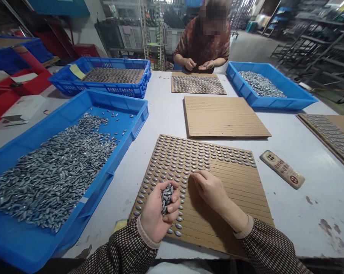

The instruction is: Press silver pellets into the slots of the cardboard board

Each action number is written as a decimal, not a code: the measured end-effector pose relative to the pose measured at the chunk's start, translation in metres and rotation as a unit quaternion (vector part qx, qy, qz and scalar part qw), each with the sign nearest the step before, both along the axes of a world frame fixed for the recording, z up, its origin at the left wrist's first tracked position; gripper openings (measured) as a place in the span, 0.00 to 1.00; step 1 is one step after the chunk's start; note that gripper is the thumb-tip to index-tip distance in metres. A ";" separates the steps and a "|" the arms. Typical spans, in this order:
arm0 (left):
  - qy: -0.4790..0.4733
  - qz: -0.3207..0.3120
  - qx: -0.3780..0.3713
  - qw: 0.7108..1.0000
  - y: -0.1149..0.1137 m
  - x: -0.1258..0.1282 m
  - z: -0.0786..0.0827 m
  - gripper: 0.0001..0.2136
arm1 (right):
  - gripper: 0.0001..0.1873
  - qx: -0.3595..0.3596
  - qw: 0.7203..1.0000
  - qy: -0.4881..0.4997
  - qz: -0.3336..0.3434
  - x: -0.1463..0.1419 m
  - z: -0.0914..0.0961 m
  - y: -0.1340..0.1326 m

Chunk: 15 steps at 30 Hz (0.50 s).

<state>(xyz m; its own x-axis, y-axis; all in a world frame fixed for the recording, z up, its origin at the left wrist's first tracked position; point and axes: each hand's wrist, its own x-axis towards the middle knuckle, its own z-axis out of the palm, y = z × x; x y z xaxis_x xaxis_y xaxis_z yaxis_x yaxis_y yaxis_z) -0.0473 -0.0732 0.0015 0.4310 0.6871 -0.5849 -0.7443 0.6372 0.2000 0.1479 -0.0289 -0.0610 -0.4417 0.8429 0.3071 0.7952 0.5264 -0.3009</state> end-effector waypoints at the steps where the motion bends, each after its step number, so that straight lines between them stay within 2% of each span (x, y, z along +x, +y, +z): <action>1: 0.019 0.001 -0.003 1.000 -0.001 0.001 -0.001 0.08 | 0.13 0.002 1.000 -0.006 0.002 -0.001 0.000 0.000; 5: 0.089 -0.061 0.017 0.994 -0.005 0.006 -0.002 0.08 | 0.14 0.028 0.998 -0.057 0.000 -0.002 0.004 -0.001; 10: 0.113 -0.154 0.068 0.979 -0.012 0.012 -0.007 0.12 | 0.13 0.035 0.995 -0.093 -0.009 -0.001 0.003 0.002; 12: 0.119 -0.160 0.077 0.977 -0.014 0.013 -0.009 0.13 | 0.12 0.018 0.998 -0.064 -0.008 0.000 0.006 0.002; 15: 0.128 -0.155 0.094 0.975 -0.014 0.013 -0.012 0.16 | 0.10 -0.046 0.997 0.068 -0.008 0.000 0.021 -0.005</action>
<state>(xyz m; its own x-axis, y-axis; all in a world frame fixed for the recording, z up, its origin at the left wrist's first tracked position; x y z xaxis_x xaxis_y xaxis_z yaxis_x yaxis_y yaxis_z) -0.0339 -0.0869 -0.0109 0.4919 0.6524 -0.5766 -0.4318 0.7579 0.4891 0.1479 -0.0338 -0.0398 -0.3872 0.8770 0.2846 0.7518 0.4790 -0.4531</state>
